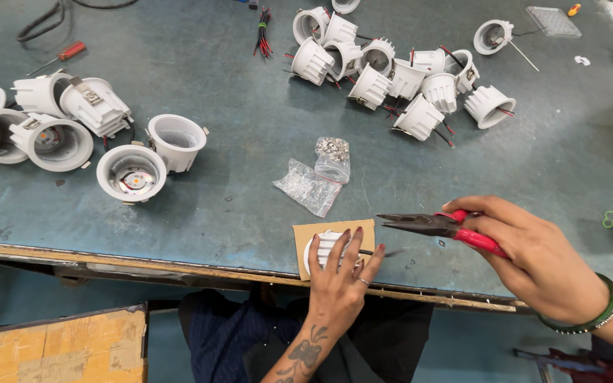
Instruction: The person assembles LED light fixtures at a workbench. They insert wires into the fixture housing, then use pliers to crimp and secure the wire connections. Multiple white fixture housings and loose wires are visible on the table.
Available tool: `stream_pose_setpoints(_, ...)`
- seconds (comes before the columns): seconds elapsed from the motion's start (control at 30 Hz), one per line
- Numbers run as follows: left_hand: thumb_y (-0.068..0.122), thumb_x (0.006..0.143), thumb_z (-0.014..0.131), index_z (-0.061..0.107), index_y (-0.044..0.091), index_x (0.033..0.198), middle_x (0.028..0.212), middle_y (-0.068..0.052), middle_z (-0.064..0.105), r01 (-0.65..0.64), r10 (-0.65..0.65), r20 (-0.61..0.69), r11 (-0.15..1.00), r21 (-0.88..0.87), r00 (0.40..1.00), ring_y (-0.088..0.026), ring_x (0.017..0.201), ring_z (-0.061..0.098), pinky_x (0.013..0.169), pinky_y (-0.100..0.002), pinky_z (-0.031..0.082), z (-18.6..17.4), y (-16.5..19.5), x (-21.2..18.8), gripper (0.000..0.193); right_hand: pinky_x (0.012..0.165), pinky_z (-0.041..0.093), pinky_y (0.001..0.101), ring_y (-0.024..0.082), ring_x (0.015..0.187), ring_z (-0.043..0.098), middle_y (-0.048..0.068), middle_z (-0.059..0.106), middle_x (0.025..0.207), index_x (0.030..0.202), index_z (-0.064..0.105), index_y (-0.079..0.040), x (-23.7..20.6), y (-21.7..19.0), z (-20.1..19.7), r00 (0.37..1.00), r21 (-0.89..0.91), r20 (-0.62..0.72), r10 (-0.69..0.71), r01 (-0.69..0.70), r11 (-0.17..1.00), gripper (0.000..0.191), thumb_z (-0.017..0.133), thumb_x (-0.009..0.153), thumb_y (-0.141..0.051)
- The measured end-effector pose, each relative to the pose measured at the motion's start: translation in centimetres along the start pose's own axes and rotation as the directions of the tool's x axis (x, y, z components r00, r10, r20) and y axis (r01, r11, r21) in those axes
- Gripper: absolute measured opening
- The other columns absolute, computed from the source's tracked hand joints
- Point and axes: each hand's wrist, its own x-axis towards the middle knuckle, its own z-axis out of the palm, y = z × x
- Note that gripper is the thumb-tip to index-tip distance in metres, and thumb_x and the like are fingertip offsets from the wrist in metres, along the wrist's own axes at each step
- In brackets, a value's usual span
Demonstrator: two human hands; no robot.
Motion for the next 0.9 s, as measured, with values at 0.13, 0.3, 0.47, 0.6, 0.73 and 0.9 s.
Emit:
stream_pose_setpoints(0.13, 0.007, 0.086, 0.066, 0.074, 0.008, 0.118, 0.148, -0.02, 0.055, -0.024, 0.024, 0.015, 0.999, 0.031, 1.0, -0.042, 0.141, 0.046, 0.113, -0.066, 0.032, 1.0, -0.8, -0.6, 0.033, 0.083, 0.054, 0.0407, 0.032, 0.108, 0.065, 0.007, 0.062, 0.13, 0.118, 0.068, -0.008, -0.1, 0.8, 0.6, 0.999, -0.061, 0.047, -0.006, 0.009, 0.998, 0.041, 0.062, 0.078, -0.004)
stream_pose_setpoints(0.3, 0.007, 0.084, 0.068, 0.077, 0.006, 0.111, 0.154, -0.021, 0.049, -0.039, 0.039, 0.016, 0.999, 0.003, 0.999, -0.044, 0.146, 0.041, 0.117, -0.064, 0.03, 1.3, -1.5, -1.2, 0.028, 0.111, 0.041, 0.0455, 0.035, 0.125, 0.056, 0.015, 0.058, 0.136, 0.115, 0.063, 0.0, 0.2, 1.8, 1.5, 0.964, -0.43, 0.143, -0.224, 0.264, 0.863, 0.045, 0.06, 0.071, -0.007)
stream_pose_setpoints(0.47, 0.004, 0.083, 0.074, 0.069, 0.008, 0.106, 0.146, -0.016, 0.055, -0.03, 0.011, -0.057, 0.94, -0.339, 0.998, -0.038, 0.147, 0.045, 0.121, -0.066, 0.027, -0.2, -2.0, -1.4, 0.024, 0.116, 0.037, 0.0455, 0.035, 0.128, 0.053, 0.017, 0.057, 0.138, 0.116, 0.062, 0.002, 0.8, 1.3, 0.9, 0.955, -0.49, 0.172, -0.241, 0.295, 0.82, 0.047, 0.058, 0.069, -0.004)
stream_pose_setpoints(0.6, 0.003, 0.083, 0.073, 0.061, 0.007, 0.123, 0.143, -0.018, 0.055, 0.115, -0.143, -0.041, 0.908, -0.402, 0.989, -0.035, 0.142, 0.049, 0.12, -0.064, 0.029, -0.8, -1.8, -0.8, 0.042, 0.109, 0.038, 0.045, 0.036, 0.124, 0.052, 0.017, 0.057, 0.137, 0.119, 0.063, 0.001, 1.2, 0.1, -0.4, 0.969, -0.418, 0.158, -0.188, 0.238, 0.877, 0.05, 0.058, 0.069, 0.0)
stream_pose_setpoints(0.73, 0.0, 0.081, 0.068, 0.071, 0.018, 0.13, 0.135, -0.012, 0.06, 0.066, -0.065, 0.018, 0.99, -0.124, 0.998, -0.032, 0.134, 0.054, 0.117, -0.066, 0.031, -0.1, -0.8, -0.1, 0.053, 0.115, 0.038, 0.0436, 0.036, 0.132, 0.052, 0.014, 0.058, 0.14, 0.122, 0.061, -0.001, 1.3, -0.1, -0.9, 0.948, -0.423, 0.106, -0.301, 0.317, 0.849, 0.048, 0.056, 0.075, -0.007)
stream_pose_setpoints(0.9, 0.009, 0.089, 0.069, 0.074, 0.018, 0.123, 0.139, -0.014, 0.06, 0.018, -0.021, -0.035, 0.997, -0.079, 0.999, -0.035, 0.133, 0.053, 0.114, -0.065, 0.033, 0.6, -1.1, -0.1, 0.035, 0.118, 0.037, 0.0451, 0.033, 0.132, 0.053, 0.016, 0.058, 0.138, 0.118, 0.061, 0.001, 0.9, 1.0, -0.2, 0.946, -0.497, 0.16, -0.283, 0.325, 0.804, 0.048, 0.055, 0.071, -0.008)
